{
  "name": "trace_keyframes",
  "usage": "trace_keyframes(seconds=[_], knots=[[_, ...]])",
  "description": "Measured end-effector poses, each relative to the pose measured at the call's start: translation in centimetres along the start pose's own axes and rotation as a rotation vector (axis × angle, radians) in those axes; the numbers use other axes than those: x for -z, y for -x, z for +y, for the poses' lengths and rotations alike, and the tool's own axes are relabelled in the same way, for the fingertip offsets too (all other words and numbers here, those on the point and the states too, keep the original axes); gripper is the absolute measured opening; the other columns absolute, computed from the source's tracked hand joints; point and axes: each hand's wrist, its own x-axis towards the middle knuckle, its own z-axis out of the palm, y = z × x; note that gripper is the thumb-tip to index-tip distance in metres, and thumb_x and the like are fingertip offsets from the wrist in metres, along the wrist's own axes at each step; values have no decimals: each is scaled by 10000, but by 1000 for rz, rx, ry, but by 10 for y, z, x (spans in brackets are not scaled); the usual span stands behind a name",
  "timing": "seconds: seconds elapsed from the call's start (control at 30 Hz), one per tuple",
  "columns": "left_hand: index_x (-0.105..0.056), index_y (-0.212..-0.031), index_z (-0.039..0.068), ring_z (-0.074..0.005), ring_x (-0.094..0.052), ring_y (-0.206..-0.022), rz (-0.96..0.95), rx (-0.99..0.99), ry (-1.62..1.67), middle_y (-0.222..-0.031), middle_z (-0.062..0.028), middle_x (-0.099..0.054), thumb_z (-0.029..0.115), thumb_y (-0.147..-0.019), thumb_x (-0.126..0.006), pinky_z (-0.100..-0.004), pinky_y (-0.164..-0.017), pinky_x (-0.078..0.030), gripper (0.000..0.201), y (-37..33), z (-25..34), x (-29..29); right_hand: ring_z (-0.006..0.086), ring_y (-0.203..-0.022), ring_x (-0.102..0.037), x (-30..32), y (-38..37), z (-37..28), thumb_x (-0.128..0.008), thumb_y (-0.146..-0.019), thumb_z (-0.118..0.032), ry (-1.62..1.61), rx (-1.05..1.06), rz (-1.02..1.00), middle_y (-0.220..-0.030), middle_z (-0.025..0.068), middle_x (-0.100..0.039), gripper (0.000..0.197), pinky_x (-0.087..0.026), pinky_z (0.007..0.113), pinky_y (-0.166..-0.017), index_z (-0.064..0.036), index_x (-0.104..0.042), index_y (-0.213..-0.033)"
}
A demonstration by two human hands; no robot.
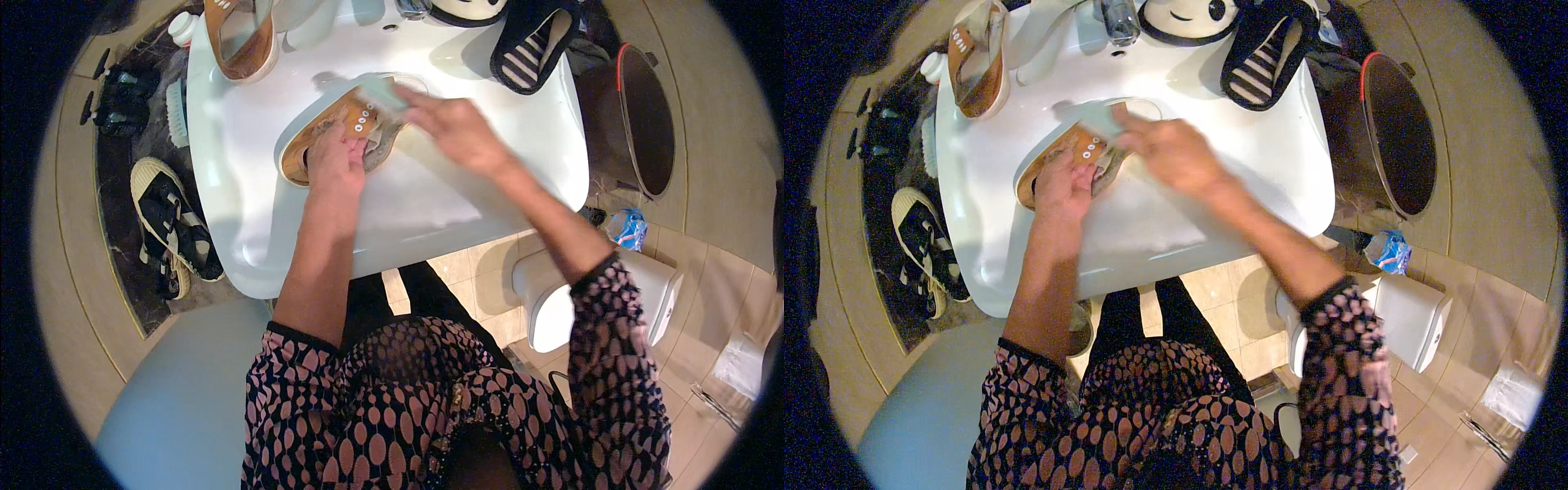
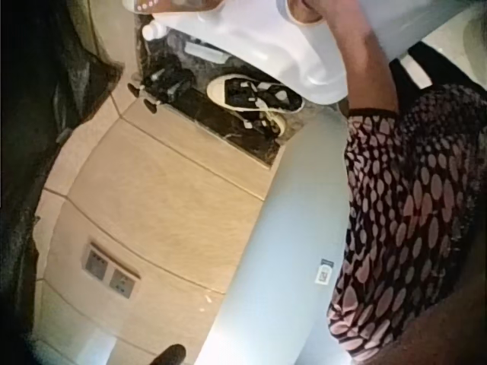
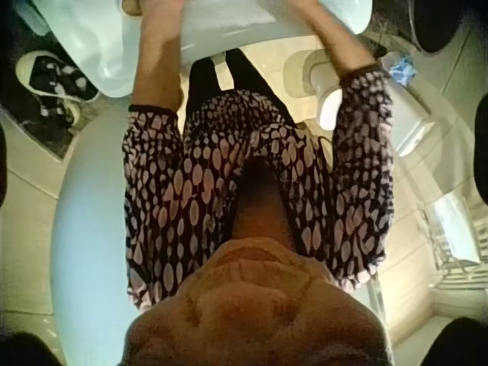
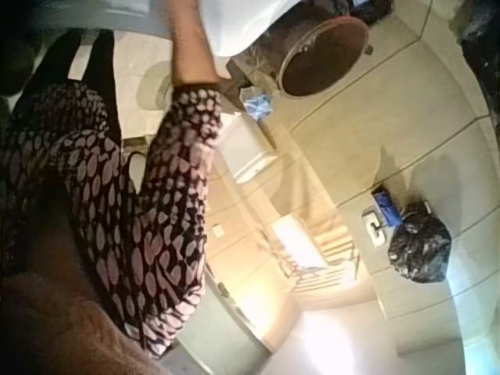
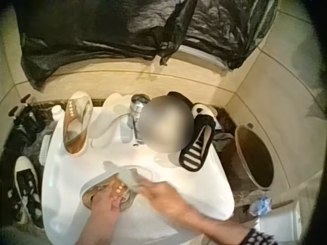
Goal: The person scrubs a tan canvas shoe with a brush in a sink, then rinses it in a bucket. The person also scrubs a black and white slip-on shoe in the same manner.
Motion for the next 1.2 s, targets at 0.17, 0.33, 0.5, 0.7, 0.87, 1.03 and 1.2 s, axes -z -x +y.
trace_keyframes(seconds=[0.17, 0.33, 0.5, 0.7, 0.87, 1.03, 1.2], knots=[[-396, -1157, -28, -279, -554, -1000, -64, 1, 1, -1092, -156, -525, 5, -871, -446, -432, -956, -413, 293, -1, -2, 13, 316, -736, -630, -37, -37, 29, -412, -927, -333, 531, 11, -79, -837, 162, -646, 351, -512, 399, -704, -210, -520, -1237], [-390, -1134, -56, -286, -565, -982, -87, -71, 58, -1092, -164, -523, -16, -853, -437, -427, -946, -424, 287, 5, 0, -4, 304, -703, -638, -28, -33, 47, -446, -909, -339, 489, -12, 93, -768, 157, -647, 392, -521, 421, -663, -200, -467, -1275], [-382, -1145, -61, -293, -552, -1021, -97, -3, 55, -1117, -172, -512, -34, -823, -439, -423, -959, -416, 328, -11, -1, 9, 339, -639, -615, -34, -23, 37, -449, -908, -321, 472, -55, 36, -709, 190, -618, 369, -510, 434, -632, -213, -498, -1257], [-370, -1159, -70, -304, -536, -1057, -47, 30, 9, -1146, -179, -501, -60, -799, -441, -429, -964, -414, 367, -18, -5, 7, 311, -765, -623, -49, -32, 26, -456, -896, -302, 317, 64, 39, -801, 165, -637, 379, -499, 416, -694, -207, -495, -1261], [-396, -1111, -68, -293, -549, -1018, -92, 37, 48, -1091, -177, -509, -67, -793, -447, -414, -951, -426, 323, -3, 0, 7, 299, -729, -634, -24, -36, 39, -415, -917, -350, 470, -149, -42, -817, 134, -650, 375, -511, 429, -672, -237, -485, -1268], [-419, -1038, -77, -292, -555, -953, -103, 37, 67, -1002, -162, -517, -70, -787, -450, -412, -946, -425, 253, -15, -4, 9, 329, -825, -618, -34, -38, 3, -408, -919, -375, 347, -143, -71, -882, 139, -647, 390, -495, 406, -739, -251, -463, -1285], [-425, -1020, -75, -293, -545, -955, -176, 86, 11, -1007, -169, -519, -73, -764, -470, -394, -920, -425, 260, -14, -8, 13, 285, -861, -623, -26, -27, 22, -414, -919, -355, 380, -177, -113, -957, 103, -653, 372, -488, 391, -774, -283, -466, -1281]])
